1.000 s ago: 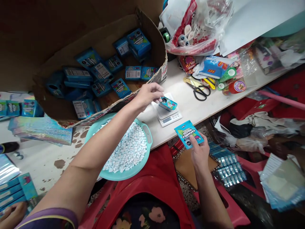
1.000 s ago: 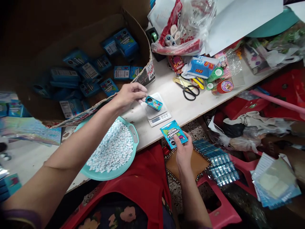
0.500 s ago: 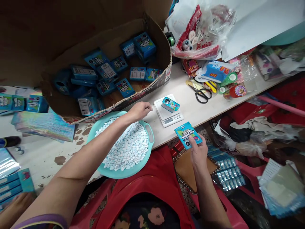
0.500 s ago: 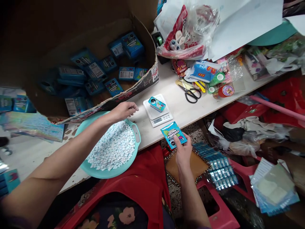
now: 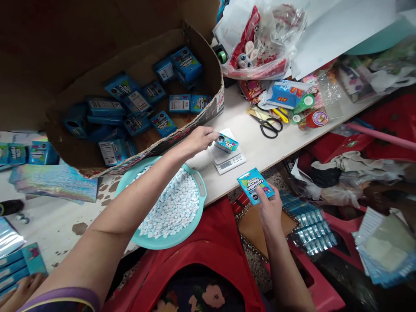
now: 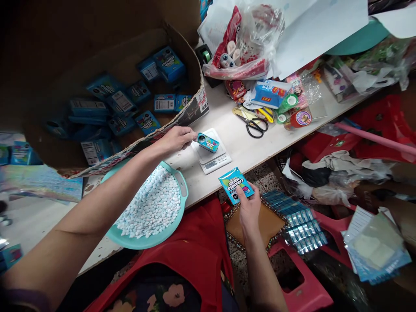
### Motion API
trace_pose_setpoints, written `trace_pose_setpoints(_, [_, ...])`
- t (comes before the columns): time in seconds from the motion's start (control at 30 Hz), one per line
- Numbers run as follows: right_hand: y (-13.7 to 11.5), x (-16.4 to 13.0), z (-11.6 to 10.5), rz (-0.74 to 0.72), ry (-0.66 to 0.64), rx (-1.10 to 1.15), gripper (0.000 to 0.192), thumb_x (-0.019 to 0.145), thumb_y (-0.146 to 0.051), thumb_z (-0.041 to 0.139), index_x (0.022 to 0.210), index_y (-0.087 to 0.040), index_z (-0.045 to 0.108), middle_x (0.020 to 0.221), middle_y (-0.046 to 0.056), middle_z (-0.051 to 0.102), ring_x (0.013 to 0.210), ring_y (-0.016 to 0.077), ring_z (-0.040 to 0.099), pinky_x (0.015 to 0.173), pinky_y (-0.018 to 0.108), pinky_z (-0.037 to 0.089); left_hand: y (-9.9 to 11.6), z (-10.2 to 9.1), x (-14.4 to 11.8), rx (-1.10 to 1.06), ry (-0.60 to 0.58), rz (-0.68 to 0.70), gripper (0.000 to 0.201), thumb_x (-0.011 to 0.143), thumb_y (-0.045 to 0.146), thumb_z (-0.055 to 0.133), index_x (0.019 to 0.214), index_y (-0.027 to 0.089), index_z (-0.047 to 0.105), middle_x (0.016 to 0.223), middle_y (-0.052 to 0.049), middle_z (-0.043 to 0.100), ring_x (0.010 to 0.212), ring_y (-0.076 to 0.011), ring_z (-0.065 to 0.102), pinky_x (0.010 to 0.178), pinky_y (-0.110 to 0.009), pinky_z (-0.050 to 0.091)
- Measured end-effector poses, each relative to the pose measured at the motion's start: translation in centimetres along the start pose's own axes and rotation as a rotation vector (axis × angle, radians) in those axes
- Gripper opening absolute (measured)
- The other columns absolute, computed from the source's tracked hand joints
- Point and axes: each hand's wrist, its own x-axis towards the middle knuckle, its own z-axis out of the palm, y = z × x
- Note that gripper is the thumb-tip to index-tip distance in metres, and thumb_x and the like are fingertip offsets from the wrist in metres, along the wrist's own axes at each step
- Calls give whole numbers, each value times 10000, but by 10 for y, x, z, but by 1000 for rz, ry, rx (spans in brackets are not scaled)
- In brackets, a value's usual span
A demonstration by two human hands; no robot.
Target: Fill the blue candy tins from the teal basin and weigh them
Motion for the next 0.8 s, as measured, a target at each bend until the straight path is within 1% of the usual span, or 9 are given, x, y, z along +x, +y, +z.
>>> trace_pose_setpoints(0.07, [2, -1, -1, -5, 7, -24, 605, 620, -468, 820, 1098, -173, 595, 949, 49, 704, 788, 166, 640, 725, 310, 524, -6, 0, 2, 99, 33, 30, 157, 833, 264, 525, 757, 146, 596, 578, 21, 484, 508, -91, 419, 499, -219, 326])
trace_pose_setpoints(0.13, [3, -1, 0, -6, 7, -37, 607, 621, -477, 816, 1097, -171, 597, 945, 50, 704, 785, 166, 640, 730, 312, 524, -8, 0, 5, 310, 59, 73, 129, 809, 222, 534, 815, 148, 639, 672, -6, 568, 606, -121, 501, 570, -235, 374])
trace_pose_setpoints(0.2, [4, -2, 2, -4, -6, -35, 616, 623, -485, 813, 1105, -170, 593, 940, 50, 704, 772, 163, 637, 721, 309, 524, -6, 2, 9, 544, 84, 141, 168, 787, 142, 520, 854, 151, 673, 817, -45, 643, 743, -158, 567, 662, -260, 404])
trace_pose_setpoints(0.27, [3, -2, 4, 0, -21, -30, 621, 627, -490, 810, 1111, -171, 586, 943, 51, 707, 766, 163, 639, 713, 307, 524, -2, 5, 14, 715, 93, 229, 242, 777, 84, 492, 899, 153, 689, 934, -73, 670, 861, -190, 591, 731, -283, 408])
trace_pose_setpoints(0.33, [2, -2, 6, 0, -31, -26, 620, 628, -491, 809, 1108, -171, 582, 944, 53, 710, 772, 167, 645, 716, 309, 526, 3, 10, 17, 814, 75, 305, 288, 774, 56, 467, 929, 149, 691, 971, -92, 673, 904, -210, 598, 741, -300, 402])
trace_pose_setpoints(0.4, [2, -3, 7, 3, -34, -17, 613, 625, -485, 812, 1099, -171, 584, 940, 52, 713, 777, 167, 650, 726, 310, 528, 7, 14, 18, 865, 49, 346, 309, 770, 42, 447, 933, 145, 689, 964, -101, 668, 880, -216, 605, 712, -308, 395])
trace_pose_setpoints(0.57, [1, -5, 6, 11, -21, -5, 581, 626, -462, 820, 1078, -174, 595, 924, 45, 714, 771, 161, 650, 738, 309, 525, 6, 17, 20, 805, 82, 385, 346, 752, 25, 460, 986, 150, 682, 977, -92, 672, 886, -210, 612, 719, -300, 407])
trace_pose_setpoints(0.7, [3, -6, 5, 8, -17, -7, 574, 631, -464, 816, 1073, -174, 592, 938, 50, 713, 790, 166, 650, 748, 315, 526, -1, 12, 21, 595, 155, 398, 323, 736, 21, 487, 968, 135, 681, 978, -75, 693, 912, -193, 621, 779, -288, 437])
trace_pose_setpoints(0.8, [3, -6, 6, 11, -24, -27, 598, 623, -477, 816, 1087, -174, 593, 945, 52, 711, 794, 169, 646, 745, 317, 526, -6, 5, 10, 405, 243, 396, 282, 751, 46, 482, 940, 131, 674, 944, -62, 700, 864, -171, 629, 780, -277, 457])
